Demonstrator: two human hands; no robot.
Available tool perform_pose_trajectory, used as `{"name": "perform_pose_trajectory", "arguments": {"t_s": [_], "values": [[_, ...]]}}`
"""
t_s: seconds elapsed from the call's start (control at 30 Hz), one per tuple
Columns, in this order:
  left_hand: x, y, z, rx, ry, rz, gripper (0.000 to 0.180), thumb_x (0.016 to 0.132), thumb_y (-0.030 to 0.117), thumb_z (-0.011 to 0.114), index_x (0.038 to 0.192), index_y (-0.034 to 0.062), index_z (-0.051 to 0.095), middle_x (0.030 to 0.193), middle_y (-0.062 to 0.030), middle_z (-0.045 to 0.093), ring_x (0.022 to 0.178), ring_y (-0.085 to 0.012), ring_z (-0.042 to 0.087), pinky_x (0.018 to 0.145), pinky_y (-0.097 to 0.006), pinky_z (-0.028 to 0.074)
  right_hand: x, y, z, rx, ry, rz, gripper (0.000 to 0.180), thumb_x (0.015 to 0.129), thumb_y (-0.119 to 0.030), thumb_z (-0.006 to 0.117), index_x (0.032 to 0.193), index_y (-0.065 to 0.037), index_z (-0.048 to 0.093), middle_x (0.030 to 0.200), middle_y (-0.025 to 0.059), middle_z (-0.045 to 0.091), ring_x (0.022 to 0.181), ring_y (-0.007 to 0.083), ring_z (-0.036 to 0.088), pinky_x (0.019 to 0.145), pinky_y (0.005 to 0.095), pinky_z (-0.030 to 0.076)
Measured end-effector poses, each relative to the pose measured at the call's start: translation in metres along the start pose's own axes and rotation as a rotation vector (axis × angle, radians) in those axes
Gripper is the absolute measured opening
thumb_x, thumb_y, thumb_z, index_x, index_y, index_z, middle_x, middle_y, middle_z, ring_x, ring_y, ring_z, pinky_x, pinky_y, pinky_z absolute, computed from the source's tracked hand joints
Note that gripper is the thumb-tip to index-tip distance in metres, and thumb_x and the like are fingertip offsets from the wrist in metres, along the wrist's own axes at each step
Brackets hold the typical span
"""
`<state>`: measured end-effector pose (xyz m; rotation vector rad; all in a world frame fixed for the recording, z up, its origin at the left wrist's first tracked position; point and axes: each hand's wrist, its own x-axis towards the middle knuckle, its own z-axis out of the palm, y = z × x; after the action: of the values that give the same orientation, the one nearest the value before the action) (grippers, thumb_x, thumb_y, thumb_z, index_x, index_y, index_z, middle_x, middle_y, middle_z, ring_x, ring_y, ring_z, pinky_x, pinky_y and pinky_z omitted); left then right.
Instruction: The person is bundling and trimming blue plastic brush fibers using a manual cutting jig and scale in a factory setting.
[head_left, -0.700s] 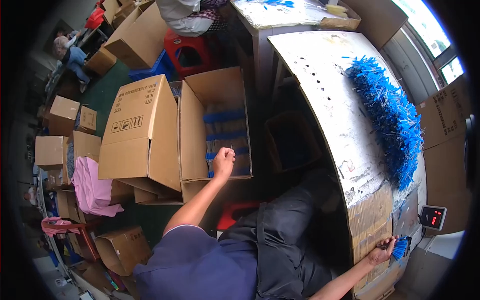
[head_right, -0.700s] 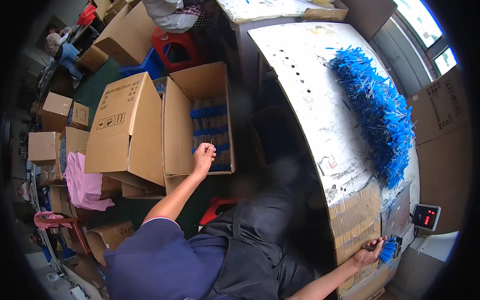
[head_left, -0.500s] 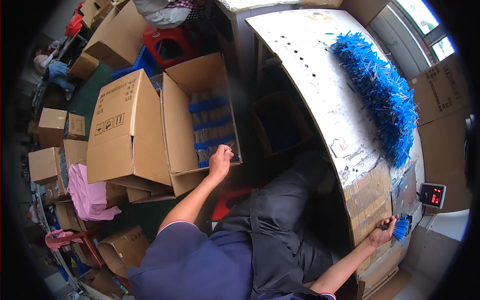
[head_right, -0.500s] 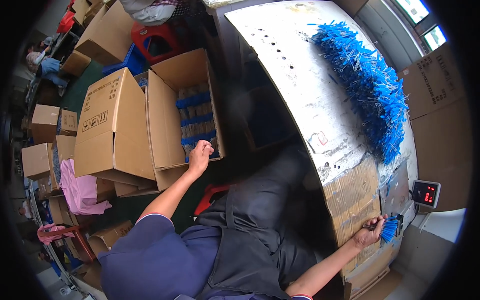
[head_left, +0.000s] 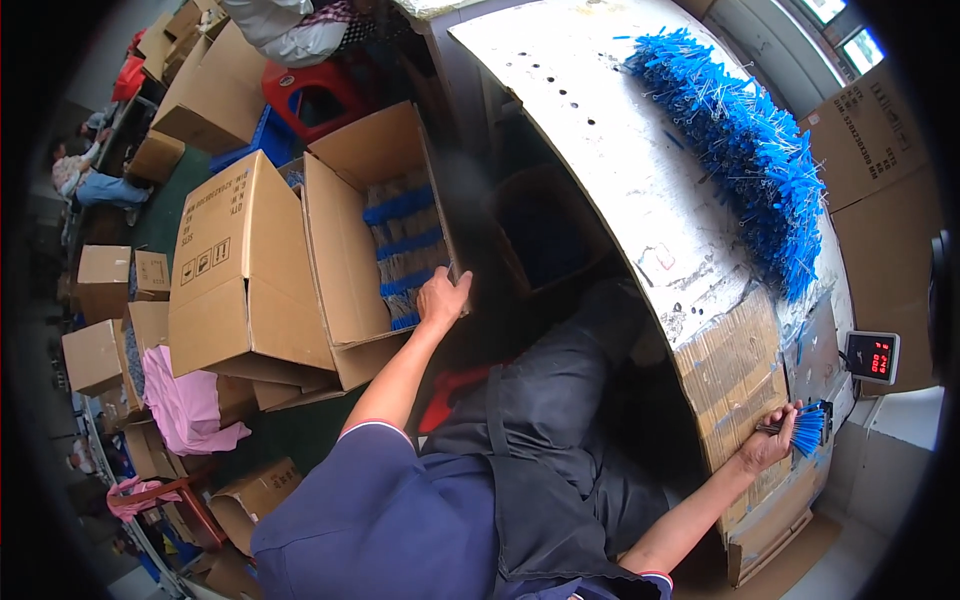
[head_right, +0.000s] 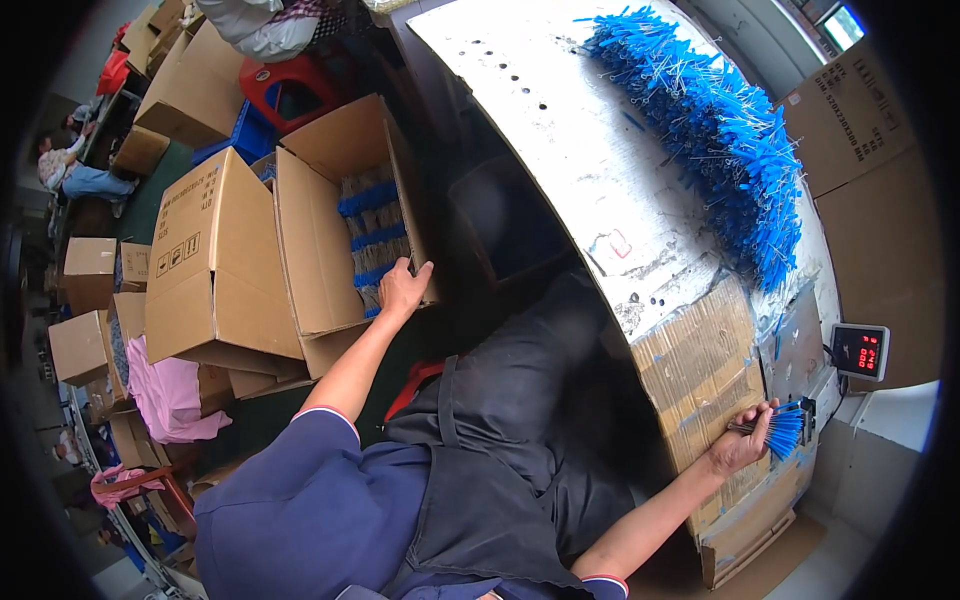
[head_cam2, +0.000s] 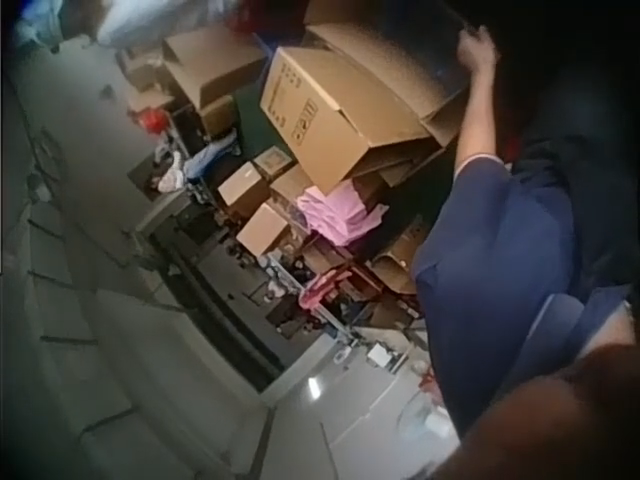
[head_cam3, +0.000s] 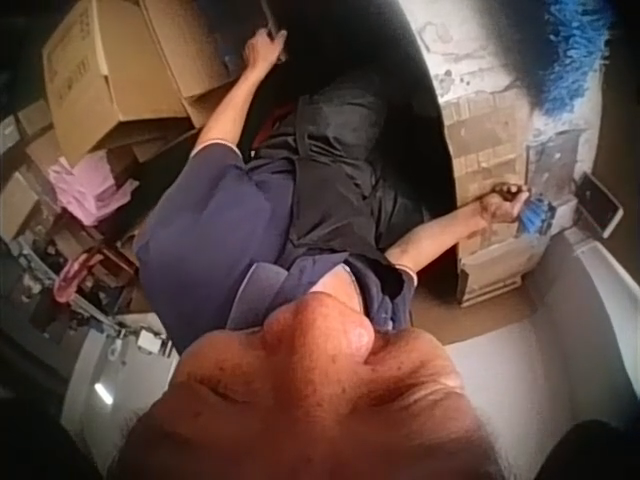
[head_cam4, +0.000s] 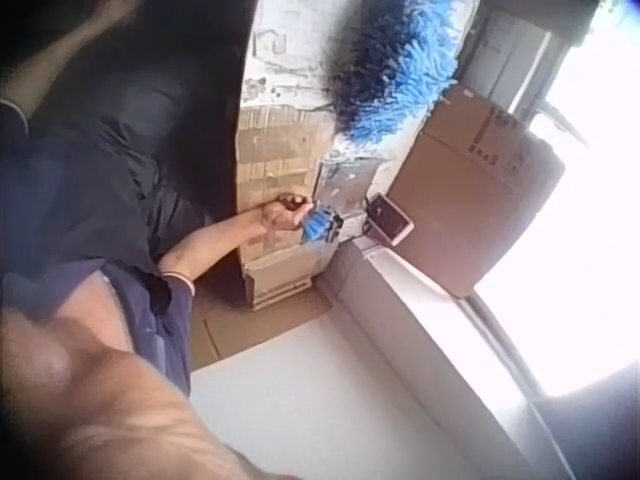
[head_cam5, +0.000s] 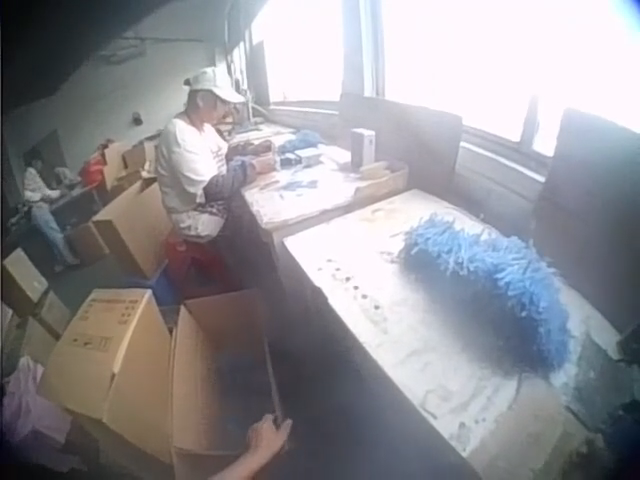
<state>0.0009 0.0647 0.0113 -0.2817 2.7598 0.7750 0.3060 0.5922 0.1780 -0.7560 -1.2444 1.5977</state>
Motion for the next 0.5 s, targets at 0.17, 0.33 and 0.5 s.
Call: {"name": "perform_pose_trajectory", "arguments": {"t_s": [0.17, 0.33, 0.5], "values": [[0.015, 0.008, 0.002, 0.088, -0.142, -0.086, 0.047, 0.090, 0.038, 0.065, 0.109, -0.0041, 0.070, 0.110, -0.0313, 0.069, 0.110, -0.0460, 0.065, 0.096, -0.051, 0.050, 0.000, 0.002, 0.006, 0.021, -0.023, 0.012, 0.027, 0.104, -0.009, 0.055, 0.129, 0.002, 0.055, 0.096, 0.0054, 0.062, 0.074, 0.0100, 0.054, 0.060, 0.0215, 0.043], [0.016, 0.015, 0.010, 0.078, -0.146, -0.116, 0.039, 0.093, 0.032, 0.061, 0.108, -0.0034, 0.071, 0.112, -0.0292, 0.069, 0.110, -0.0463, 0.065, 0.096, -0.052, 0.050, 0.004, -0.001, 0.006, -0.010, -0.026, 0.015, 0.028, 0.103, -0.008, 0.055, 0.129, 0.003, 0.055, 0.096, 0.0061, 0.061, 0.075, 0.0107, 0.054, 0.060, 0.0217, 0.043], [0.016, 0.018, 0.019, 0.028, -0.085, -0.126, 0.040, 0.090, 0.032, 0.067, 0.098, -0.0059, 0.072, 0.105, -0.0320, 0.069, 0.106, -0.0484, 0.066, 0.091, -0.054, 0.051, 0.011, 0.001, -0.001, 0.020, -0.054, 0.037, 0.029, 0.103, -0.008, 0.056, 0.130, 0.003, 0.054, 0.096, 0.0064, 0.061, 0.075, 0.0109, 0.054, 0.060, 0.0217, 0.043]]}}
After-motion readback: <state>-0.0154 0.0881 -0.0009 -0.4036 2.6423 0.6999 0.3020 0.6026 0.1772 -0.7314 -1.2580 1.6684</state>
